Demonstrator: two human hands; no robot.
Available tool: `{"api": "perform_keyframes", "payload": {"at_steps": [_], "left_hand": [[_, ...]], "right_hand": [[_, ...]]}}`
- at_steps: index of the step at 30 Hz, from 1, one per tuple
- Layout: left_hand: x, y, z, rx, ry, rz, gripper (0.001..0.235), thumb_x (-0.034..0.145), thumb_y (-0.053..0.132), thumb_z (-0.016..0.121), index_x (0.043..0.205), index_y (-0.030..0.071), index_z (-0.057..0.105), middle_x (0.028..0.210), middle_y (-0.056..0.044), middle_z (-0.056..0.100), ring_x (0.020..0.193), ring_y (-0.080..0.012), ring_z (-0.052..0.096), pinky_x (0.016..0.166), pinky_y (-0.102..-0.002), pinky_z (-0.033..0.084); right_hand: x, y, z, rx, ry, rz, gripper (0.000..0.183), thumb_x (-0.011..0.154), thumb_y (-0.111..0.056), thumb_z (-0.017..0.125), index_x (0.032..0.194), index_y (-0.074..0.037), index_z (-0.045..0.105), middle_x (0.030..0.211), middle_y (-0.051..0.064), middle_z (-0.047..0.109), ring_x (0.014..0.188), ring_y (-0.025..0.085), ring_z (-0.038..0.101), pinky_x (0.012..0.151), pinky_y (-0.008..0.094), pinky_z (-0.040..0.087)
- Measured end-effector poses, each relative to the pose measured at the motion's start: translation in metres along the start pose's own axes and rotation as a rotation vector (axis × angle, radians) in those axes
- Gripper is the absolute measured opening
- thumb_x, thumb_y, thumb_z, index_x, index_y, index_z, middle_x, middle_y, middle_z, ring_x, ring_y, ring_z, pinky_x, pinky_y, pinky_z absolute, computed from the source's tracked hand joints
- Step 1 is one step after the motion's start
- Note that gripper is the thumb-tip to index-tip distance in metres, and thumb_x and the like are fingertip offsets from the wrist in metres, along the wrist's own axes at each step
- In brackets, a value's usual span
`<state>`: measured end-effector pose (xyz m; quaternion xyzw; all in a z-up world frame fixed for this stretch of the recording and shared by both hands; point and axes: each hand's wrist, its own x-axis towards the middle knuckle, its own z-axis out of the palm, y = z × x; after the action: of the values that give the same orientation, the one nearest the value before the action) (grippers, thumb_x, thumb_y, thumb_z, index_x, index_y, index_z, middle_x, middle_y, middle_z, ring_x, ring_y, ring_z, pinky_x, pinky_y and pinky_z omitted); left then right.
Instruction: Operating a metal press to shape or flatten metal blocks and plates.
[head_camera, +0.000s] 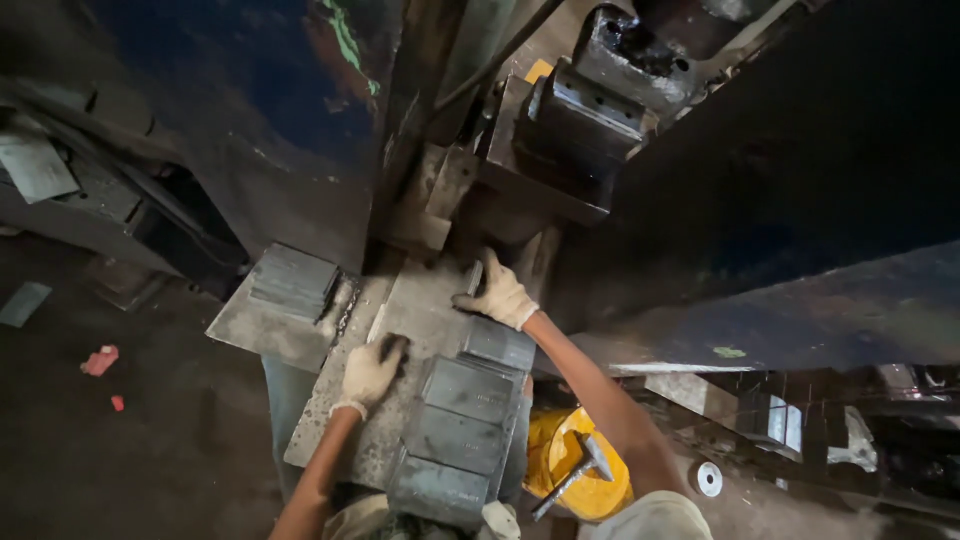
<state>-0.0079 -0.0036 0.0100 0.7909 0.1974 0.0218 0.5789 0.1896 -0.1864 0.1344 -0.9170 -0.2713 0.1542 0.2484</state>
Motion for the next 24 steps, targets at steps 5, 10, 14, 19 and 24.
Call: {"api": "perform_keyframes", "payload": {"at_steps": [5, 10, 14, 19, 24], "left_hand": [[0.0, 0.005, -0.001, -0.084, -0.031, -0.045, 0.031, 0.097, 0.033, 0.06, 0.108, 0.007, 0.074, 0.08, -0.015, 0.078, 0.07, -0.0272, 0.078, 0.067, -0.039, 0.058], [0.037, -0.001, 0.005, -0.159, 0.063, 0.087, 0.032, 0.099, 0.029, 0.061, 0.112, 0.003, 0.074, 0.089, -0.017, 0.078, 0.08, -0.0268, 0.075, 0.071, -0.039, 0.057], [0.053, 0.07, 0.001, -0.589, -0.105, 0.29, 0.039, 0.105, 0.027, 0.064, 0.127, -0.005, 0.065, 0.1, -0.008, 0.071, 0.089, -0.0159, 0.066, 0.075, -0.031, 0.051], [0.033, 0.255, -0.04, -1.222, -0.667, -0.084, 0.037, 0.1, 0.027, 0.068, 0.117, -0.005, 0.066, 0.075, -0.002, 0.063, 0.057, -0.0097, 0.055, 0.052, -0.027, 0.044], [0.085, 0.346, -0.021, -0.563, -0.364, 0.436, 0.037, 0.09, 0.025, 0.079, 0.113, -0.003, 0.072, 0.103, -0.006, 0.076, 0.088, -0.0086, 0.069, 0.077, -0.025, 0.056]], "right_hand": [[0.004, 0.012, 0.008, 0.022, 0.011, 0.017, 0.109, 0.067, -0.047, 0.089, 0.15, -0.002, 0.035, 0.126, 0.033, 0.063, 0.115, 0.047, 0.063, 0.099, 0.047, 0.052], [-0.007, -0.027, -0.026, 0.075, 0.001, -0.047, 0.104, 0.069, -0.046, 0.088, 0.15, -0.003, 0.039, 0.129, 0.03, 0.064, 0.122, 0.045, 0.061, 0.104, 0.045, 0.05], [-0.04, -0.058, -0.07, 0.315, 0.2, -0.298, 0.104, 0.07, -0.04, 0.088, 0.151, -0.001, 0.037, 0.138, 0.023, 0.059, 0.129, 0.037, 0.057, 0.108, 0.044, 0.046], [-0.071, -0.069, -0.135, 0.716, 0.338, -0.542, 0.072, 0.082, -0.031, 0.088, 0.137, -0.002, 0.051, 0.132, 0.015, 0.063, 0.124, 0.027, 0.061, 0.11, 0.042, 0.049], [-0.015, 0.028, -0.169, 0.256, 1.279, -0.377, 0.036, 0.119, -0.029, 0.024, 0.142, -0.005, 0.037, 0.137, 0.01, 0.04, 0.125, 0.015, 0.043, 0.105, 0.029, 0.035]]}}
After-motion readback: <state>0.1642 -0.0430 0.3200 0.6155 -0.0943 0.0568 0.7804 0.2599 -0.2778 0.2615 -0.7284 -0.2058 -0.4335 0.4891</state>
